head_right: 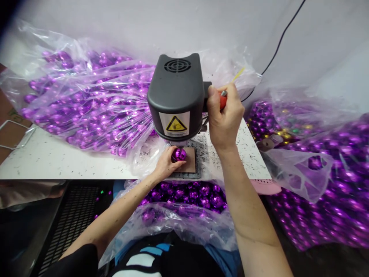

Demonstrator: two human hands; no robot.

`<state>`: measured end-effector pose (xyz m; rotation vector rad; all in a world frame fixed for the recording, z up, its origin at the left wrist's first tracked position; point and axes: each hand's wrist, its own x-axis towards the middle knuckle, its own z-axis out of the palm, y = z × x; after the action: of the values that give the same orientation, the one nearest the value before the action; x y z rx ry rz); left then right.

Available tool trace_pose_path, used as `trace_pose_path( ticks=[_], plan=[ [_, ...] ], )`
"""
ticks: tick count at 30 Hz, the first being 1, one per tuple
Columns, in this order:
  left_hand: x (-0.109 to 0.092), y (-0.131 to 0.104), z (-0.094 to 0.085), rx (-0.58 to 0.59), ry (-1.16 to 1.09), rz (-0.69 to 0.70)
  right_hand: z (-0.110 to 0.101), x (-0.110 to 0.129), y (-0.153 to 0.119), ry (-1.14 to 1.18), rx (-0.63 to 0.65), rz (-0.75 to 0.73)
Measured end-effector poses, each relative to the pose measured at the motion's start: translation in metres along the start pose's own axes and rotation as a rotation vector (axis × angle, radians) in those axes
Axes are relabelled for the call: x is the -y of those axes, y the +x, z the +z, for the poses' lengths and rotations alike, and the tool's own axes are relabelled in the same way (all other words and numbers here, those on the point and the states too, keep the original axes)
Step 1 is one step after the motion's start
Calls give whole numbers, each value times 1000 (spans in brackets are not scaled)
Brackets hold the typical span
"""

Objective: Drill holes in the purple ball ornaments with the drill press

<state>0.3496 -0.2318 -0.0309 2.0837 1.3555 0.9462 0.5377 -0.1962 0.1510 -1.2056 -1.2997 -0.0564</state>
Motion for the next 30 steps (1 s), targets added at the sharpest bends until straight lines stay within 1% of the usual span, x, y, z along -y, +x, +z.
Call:
trace_pose_path(
  ticks=[5, 8, 14, 18, 20, 23, 26, 28, 30],
  plan=[
    [-4, -9, 5, -66, -25, 79, 0, 1, -1, 17, 1, 2],
    [-3, -9, 8, -101, -24, 70, 0, 1, -1, 15, -4, 0],
    [4, -4, 4, -62, -58, 77, -1, -1, -1, 32, 0, -13],
    [2, -8, 4, -50, 30, 133, 0, -3, -2, 62, -14, -24],
    [-1, -9, 7, -69, 66, 135, 0, -4, -3, 71, -18, -23],
    [-2, -10, 13, -116, 45, 92, 0, -4, -2, 61, -10, -21],
    [3, -9, 16, -112, -50, 50, -1, -4, -2, 59, 5, -32],
    [8, -9, 11, -113, -183, -29, -2, -4, -2, 58, 11, -42],
    [12, -10, 2, -131, -379, -147, -1, -4, -2, 52, 16, -42]
  ],
)
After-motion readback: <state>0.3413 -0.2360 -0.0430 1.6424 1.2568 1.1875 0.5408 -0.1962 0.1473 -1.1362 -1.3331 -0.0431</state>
